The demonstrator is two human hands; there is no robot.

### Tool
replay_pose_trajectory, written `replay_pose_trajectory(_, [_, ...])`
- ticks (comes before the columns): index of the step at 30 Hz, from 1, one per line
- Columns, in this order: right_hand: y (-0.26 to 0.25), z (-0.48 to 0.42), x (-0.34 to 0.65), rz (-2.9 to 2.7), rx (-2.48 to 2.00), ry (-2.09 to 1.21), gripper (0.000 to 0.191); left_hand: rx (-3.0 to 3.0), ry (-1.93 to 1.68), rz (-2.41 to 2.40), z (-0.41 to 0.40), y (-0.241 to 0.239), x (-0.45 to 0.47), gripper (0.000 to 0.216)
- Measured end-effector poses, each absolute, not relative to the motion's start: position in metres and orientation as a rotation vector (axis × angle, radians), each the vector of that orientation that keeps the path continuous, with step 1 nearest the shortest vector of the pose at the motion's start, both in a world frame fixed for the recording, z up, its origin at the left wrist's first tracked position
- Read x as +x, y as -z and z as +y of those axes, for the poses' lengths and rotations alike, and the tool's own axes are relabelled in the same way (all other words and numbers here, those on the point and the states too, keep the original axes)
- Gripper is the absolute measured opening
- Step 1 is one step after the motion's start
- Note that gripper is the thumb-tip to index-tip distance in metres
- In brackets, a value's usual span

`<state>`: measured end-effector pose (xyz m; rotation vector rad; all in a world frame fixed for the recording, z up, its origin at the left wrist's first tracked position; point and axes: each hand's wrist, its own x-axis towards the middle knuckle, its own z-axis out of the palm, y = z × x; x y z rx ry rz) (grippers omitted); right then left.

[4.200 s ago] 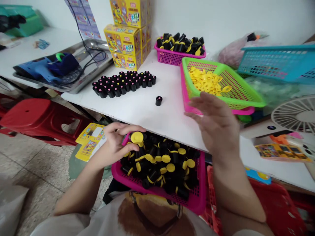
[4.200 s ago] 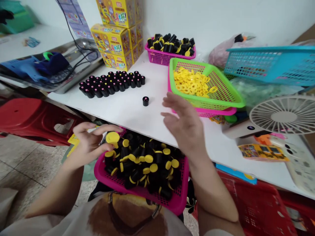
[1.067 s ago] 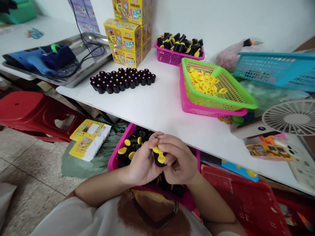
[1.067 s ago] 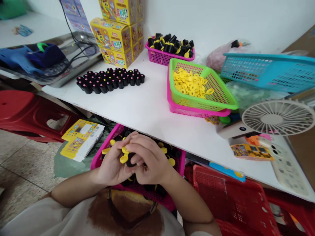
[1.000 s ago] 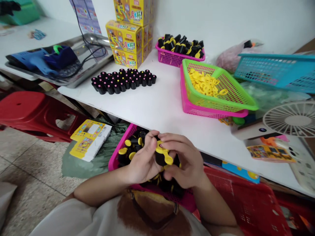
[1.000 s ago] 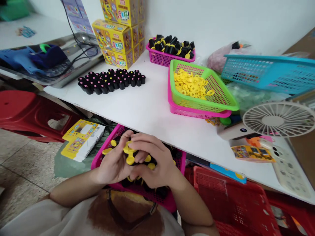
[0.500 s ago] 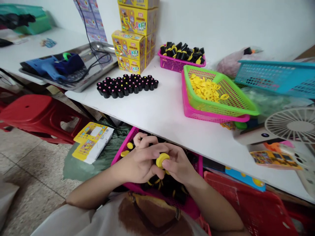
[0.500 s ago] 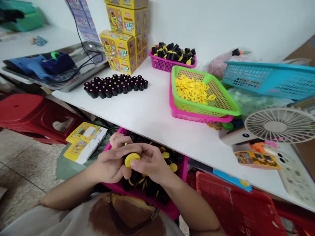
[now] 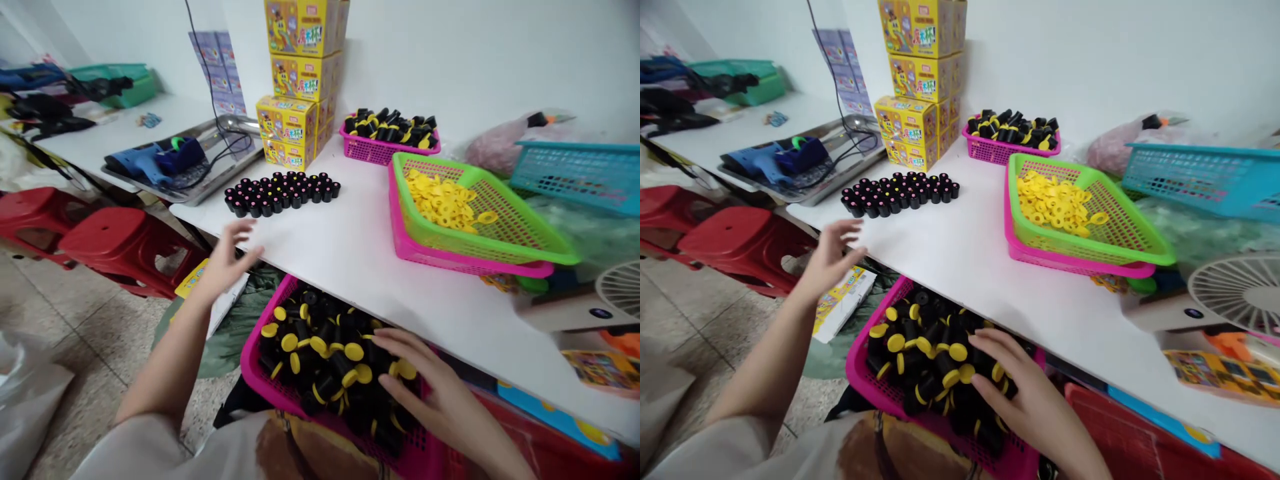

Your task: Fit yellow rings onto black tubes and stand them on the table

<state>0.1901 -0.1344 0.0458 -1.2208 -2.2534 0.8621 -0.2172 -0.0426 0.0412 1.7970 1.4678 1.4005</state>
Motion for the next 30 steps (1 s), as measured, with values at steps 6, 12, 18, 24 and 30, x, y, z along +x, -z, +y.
replay_pose_trajectory(6, [-0.021, -0.141, 0.193, -2.237, -1.26, -0.937, 0.032, 0.962, -1.689, 1.787, 0.087, -0.035, -0.309, 0.035])
replay_pose_trajectory(12, [-0.018, -0.14, 0.195, -2.218, -1.26, -0.923, 0.03, 0.91, -1.652, 1.752, 0.143, -0.023, -0.308, 0.058])
replay_pose_trajectory(18, [-0.019, -0.141, 0.195, -2.175, -1.266, -0.956, 0.028, 0.964, -1.609, 1.778, 0.142, -0.017, -0.306, 0.063])
replay_pose_trajectory(24, [-0.019, -0.136, 0.192, -2.229, -1.239, -1.024, 0.028, 1.025, -1.584, 1.79, 0.133, -0.012, -0.303, 0.06])
replay_pose_trajectory(30, [-0.031, -0.127, 0.184, -2.297, -1.22, -1.042, 0.029, 1.05, -1.562, 1.789, 0.127, -0.011, -0.294, 0.055])
